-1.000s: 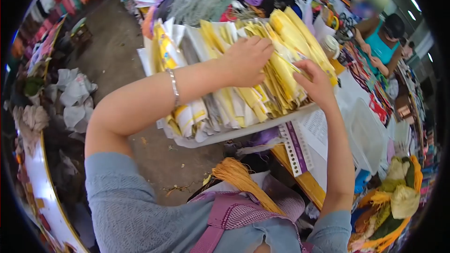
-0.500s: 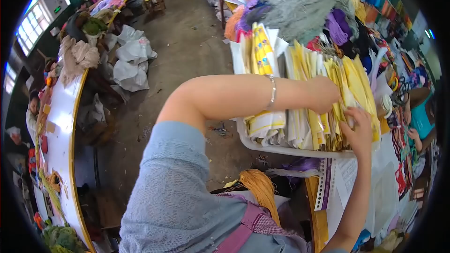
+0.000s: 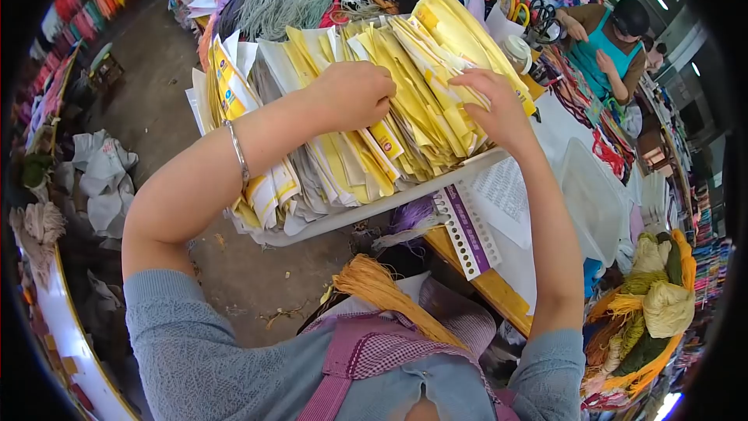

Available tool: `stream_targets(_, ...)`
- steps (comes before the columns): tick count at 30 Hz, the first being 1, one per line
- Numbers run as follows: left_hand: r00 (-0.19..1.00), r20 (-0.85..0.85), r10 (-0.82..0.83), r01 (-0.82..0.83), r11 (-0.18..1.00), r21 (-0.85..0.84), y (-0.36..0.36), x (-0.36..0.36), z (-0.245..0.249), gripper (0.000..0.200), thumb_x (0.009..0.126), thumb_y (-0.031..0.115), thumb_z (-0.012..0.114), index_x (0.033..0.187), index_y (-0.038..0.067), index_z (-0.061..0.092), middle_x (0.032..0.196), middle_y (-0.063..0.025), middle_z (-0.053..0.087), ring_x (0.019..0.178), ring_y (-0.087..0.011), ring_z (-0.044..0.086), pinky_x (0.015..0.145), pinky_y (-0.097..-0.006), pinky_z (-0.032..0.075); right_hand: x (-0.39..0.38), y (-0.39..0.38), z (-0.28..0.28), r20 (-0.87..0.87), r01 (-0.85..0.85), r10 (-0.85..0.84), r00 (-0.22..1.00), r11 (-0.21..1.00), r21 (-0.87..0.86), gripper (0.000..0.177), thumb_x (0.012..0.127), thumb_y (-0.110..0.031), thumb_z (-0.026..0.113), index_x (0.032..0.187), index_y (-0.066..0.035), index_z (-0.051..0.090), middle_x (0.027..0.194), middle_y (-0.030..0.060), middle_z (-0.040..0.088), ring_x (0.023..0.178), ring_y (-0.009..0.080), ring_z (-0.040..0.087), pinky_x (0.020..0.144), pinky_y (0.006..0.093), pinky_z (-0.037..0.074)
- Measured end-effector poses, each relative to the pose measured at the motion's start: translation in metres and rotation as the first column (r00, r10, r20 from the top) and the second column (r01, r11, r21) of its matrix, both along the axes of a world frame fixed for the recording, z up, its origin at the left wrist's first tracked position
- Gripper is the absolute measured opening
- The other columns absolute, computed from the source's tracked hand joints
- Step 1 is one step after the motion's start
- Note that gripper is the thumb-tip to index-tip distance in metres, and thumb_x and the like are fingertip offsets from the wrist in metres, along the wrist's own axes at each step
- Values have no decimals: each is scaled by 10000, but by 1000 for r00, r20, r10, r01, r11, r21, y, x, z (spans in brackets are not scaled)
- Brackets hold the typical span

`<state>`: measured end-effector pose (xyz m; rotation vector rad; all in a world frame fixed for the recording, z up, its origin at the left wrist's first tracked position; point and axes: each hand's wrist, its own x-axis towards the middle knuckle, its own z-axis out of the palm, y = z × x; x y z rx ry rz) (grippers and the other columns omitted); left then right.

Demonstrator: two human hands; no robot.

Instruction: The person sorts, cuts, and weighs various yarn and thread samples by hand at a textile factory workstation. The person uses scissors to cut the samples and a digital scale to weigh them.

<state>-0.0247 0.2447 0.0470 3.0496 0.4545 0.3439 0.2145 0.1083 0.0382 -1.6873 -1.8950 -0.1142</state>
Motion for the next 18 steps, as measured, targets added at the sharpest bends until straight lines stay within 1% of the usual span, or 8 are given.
stream_targets(6,1000,-18,-7,7,1000,-2,-3,1,2,217,827,137,538,999,58,643,974,-92,635,916,-286,615,768,-401,505,5,0,2,-30,21,-22,999,1000,-21,405,719,16,596,1089,-144,640,1180,68,586,1165,277,484,1024,369,368)
stream_targets(9,998,53,33,-32,999,-11,-7,3,4,260,830,129,543,1070,63,619,1073,-114,598,952,-295,599,782,-393,498,1,0,0,-23,33,-33,999,999,-17,430,712,30,604,1097,-158,642,1217,66,572,1166,283,488,1006,377,390)
stream_targets(11,992,85,-98,94,994,58,-6,6,1,344,835,127,548,1174,75,568,1192,-125,535,1024,-297,562,847,-422,466,-4,0,-6,278,5,-24,960,998,68,496,711,55,575,1150,-167,638,1292,68,540,1203,291,475,1012,366,399)
stream_targets(12,991,86,-101,96,993,62,-5,6,1,344,835,127,548,1174,75,568,1192,-125,535,1024,-297,562,847,-422,466,-16,-7,2,412,64,-60,909,998,5,463,723,72,550,1075,-202,675,1339,46,504,1176,279,492,956,370,441)
stream_targets(14,971,10,-240,231,943,241,-2,0,1,406,833,122,557,1236,84,528,1292,-119,482,1129,-290,512,933,-460,410,-14,-7,-3,445,60,-79,892,997,57,394,741,35,551,1032,-188,694,1354,39,495,1177,274,492,953,373,441)
stream_targets(15,937,90,-339,273,867,418,1,1,-2,378,824,144,553,1199,98,544,1262,-82,528,1143,-264,522,954,-435,405,-12,-8,-4,480,52,-98,872,993,108,330,758,-1,551,988,-174,713,1369,32,487,1178,269,492,951,376,441)
stream_targets(16,934,84,-348,283,861,423,5,1,-4,378,824,144,553,1199,98,544,1262,-82,528,1143,-264,522,954,-435,405,-9,-8,-3,476,62,-110,872,991,116,330,758,-1,551,988,-174,713,1369,32,487,1178,269,492,951,376,441)
stream_targets(18,971,-69,-229,238,954,184,4,-1,-8,351,830,141,548,1179,100,557,1262,-71,542,1201,-241,495,990,-419,391,-7,-9,0,395,135,-164,904,986,101,182,743,-112,623,883,-115,738,1360,68,500,1213,274,469,998,383,414)
